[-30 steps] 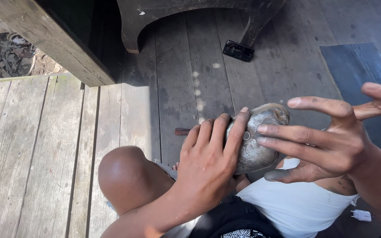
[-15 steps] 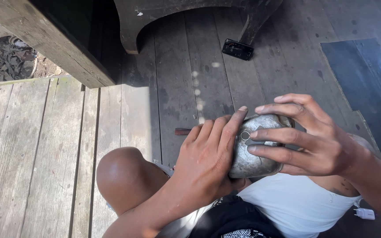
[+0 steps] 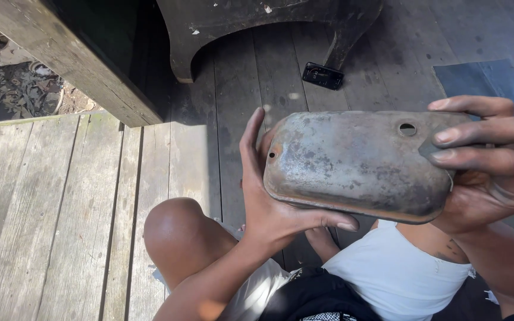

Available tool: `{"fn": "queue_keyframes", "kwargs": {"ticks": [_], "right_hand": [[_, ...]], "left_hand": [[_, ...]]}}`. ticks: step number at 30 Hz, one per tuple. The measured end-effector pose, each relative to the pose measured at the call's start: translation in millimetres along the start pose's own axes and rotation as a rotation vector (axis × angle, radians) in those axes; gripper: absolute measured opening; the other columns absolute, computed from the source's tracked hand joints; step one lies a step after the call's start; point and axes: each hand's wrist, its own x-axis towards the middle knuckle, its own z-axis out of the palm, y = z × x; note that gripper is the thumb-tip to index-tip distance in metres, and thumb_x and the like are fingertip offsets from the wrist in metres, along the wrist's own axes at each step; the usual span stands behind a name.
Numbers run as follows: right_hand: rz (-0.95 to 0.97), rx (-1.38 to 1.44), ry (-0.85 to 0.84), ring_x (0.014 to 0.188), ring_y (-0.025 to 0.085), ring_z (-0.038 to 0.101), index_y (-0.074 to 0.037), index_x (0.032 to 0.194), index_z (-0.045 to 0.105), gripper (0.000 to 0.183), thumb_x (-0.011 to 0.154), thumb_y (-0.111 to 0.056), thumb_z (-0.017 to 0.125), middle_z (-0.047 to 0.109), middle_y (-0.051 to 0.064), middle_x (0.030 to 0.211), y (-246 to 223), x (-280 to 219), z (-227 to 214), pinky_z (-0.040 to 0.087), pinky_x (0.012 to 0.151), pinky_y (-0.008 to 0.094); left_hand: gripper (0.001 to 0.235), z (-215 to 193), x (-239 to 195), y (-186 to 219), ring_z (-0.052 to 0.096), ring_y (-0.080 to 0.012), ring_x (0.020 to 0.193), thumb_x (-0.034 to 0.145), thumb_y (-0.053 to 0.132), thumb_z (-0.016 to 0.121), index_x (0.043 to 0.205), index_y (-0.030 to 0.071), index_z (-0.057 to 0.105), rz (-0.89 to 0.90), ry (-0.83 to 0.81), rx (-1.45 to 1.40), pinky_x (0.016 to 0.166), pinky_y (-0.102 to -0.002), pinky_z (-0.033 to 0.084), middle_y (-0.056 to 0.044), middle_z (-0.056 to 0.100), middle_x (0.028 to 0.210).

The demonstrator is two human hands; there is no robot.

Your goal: Sanding a metal engine part by hand to smooth the surface and remove imperfections.

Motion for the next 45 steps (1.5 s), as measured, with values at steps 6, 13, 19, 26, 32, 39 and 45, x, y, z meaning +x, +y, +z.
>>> {"fn": "queue_keyframes", "kwargs": {"ticks": [6, 13, 19, 26, 32, 39, 45], "right_hand": [[0.192, 0.16, 0.066, 0.126, 0.033, 0.061, -0.01, 0.111, 0.048, 0.045, 0.084, -0.015, 0.084, 0.05, 0.006, 0.122, -23, 13, 36, 0.059, 0.121, 0.048], [-0.074, -0.104, -0.229, 0.117, 0.025, 0.054, -0.015, 0.114, 0.068, 0.053, 0.08, -0.052, 0.085, 0.06, 0.0, 0.122, -49, 3, 55, 0.039, 0.114, 0.053], [-0.388, -0.279, -0.34, 0.121, 0.014, 0.049, -0.038, 0.119, 0.072, 0.055, 0.097, -0.084, 0.05, 0.061, -0.021, 0.128, -53, 9, 34, 0.017, 0.107, 0.051], [-0.276, -0.348, -0.314, 0.119, 0.027, 0.048, -0.031, 0.106, 0.076, 0.089, 0.087, -0.093, 0.015, 0.069, -0.014, 0.116, -32, 21, 19, 0.006, 0.11, 0.059], [-0.559, -0.236, -0.402, 0.124, -0.001, 0.049, -0.048, 0.116, 0.072, 0.056, 0.108, -0.038, 0.018, 0.062, -0.028, 0.132, -68, 20, 36, 0.006, 0.114, 0.049], [-0.372, -0.315, -0.391, 0.118, 0.027, 0.051, -0.032, 0.112, 0.074, 0.095, 0.085, -0.099, 0.013, 0.069, -0.016, 0.121, -39, 23, 22, 0.0, 0.111, 0.061], [-0.491, -0.383, -0.51, 0.123, 0.011, 0.044, -0.046, 0.126, 0.069, 0.091, 0.089, -0.102, 0.007, 0.059, -0.025, 0.136, -41, 29, 24, 0.007, 0.106, 0.055]], "left_hand": [[0.059, 14, -53, -74, 0.069, -0.0202, 0.097, 0.065, 0.008, 0.087, 0.119, -0.001, 0.066, -0.35, 0.059, -0.473, 0.087, -0.034, 0.058, -0.008, 0.075, 0.108], [0.079, -13, -2, 3, 0.048, -0.0374, 0.139, 0.101, 0.058, 0.047, 0.163, 0.012, 0.031, -0.554, 0.005, -1.37, 0.12, -0.055, 0.04, -0.025, 0.043, 0.157], [0.058, -35, -21, -4, 0.067, -0.024, 0.121, 0.116, 0.052, 0.039, 0.152, 0.008, 0.052, -0.708, -0.091, -1.496, 0.104, -0.039, 0.057, -0.013, 0.064, 0.141], [0.07, -38, -33, 4, 0.064, -0.0317, 0.126, 0.114, 0.055, 0.031, 0.163, 0.006, 0.04, -0.885, -0.192, -1.427, 0.105, -0.044, 0.057, -0.022, 0.055, 0.151], [0.055, -36, -45, -8, 0.072, -0.0196, 0.103, 0.117, 0.049, 0.038, 0.147, 0.007, 0.056, -0.909, -0.157, -1.445, 0.083, -0.028, 0.059, -0.014, 0.069, 0.133], [0.064, -31, -36, 8, 0.061, -0.0294, 0.125, 0.11, 0.052, 0.035, 0.16, 0.011, 0.043, -0.972, -0.147, -1.31, 0.11, -0.05, 0.05, -0.018, 0.054, 0.152], [0.068, -25, -38, 11, 0.055, -0.0299, 0.131, 0.099, 0.053, 0.043, 0.153, 0.011, 0.046, -1.045, -0.128, -1.067, 0.108, -0.046, 0.045, -0.019, 0.052, 0.154]]}}
